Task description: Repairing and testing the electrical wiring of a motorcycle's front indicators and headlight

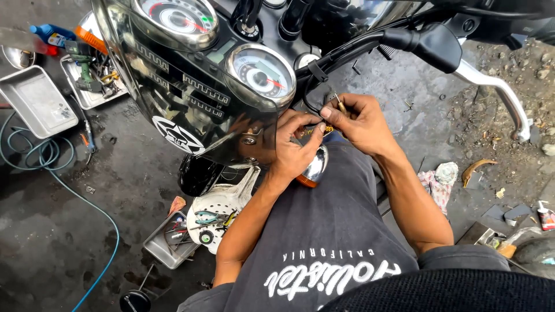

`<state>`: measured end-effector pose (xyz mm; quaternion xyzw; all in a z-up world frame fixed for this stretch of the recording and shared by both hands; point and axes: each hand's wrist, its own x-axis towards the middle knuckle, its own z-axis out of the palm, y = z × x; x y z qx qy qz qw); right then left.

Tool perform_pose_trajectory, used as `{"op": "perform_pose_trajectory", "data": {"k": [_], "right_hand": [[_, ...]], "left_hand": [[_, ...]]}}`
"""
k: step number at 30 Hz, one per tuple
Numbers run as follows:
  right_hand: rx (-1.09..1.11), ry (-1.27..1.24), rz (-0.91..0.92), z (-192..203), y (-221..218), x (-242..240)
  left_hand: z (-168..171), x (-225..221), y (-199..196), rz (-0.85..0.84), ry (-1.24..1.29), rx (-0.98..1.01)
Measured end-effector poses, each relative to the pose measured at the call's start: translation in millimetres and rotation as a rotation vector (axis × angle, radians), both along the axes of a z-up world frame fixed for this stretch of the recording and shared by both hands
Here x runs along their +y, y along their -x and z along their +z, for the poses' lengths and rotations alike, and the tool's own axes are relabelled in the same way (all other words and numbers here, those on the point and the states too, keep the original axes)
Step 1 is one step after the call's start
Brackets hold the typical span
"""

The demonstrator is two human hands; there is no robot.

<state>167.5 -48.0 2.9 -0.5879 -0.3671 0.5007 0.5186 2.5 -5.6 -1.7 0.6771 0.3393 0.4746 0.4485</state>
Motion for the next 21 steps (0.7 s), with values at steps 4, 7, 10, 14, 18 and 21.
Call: {"op": "perform_pose_trajectory", "data": {"k": [4,7,10,14,18,21], "right_hand": [[-0.048,-0.082,0.042,9,-4,-5],[-0.014,-0.081,0.122,10,-11,-8],[-0.007,-0.096,0.152,18,-13,-8],[-0.022,-0.103,0.171,16,-11,-11],[-0.090,-0.141,0.203,27,-7,-6],[-0.114,-0.165,0.212,23,-5,-4]], "left_hand": [[21,3,-4,0.017,-0.133,0.076],[25,3,-2,-0.041,-0.036,0.183],[5,5,-1,-0.113,0.216,0.104],[-13,11,1,-0.194,0.397,0.082],[-8,15,3,-0.259,0.444,0.110],[8,20,5,-0.299,0.415,0.140]]}}
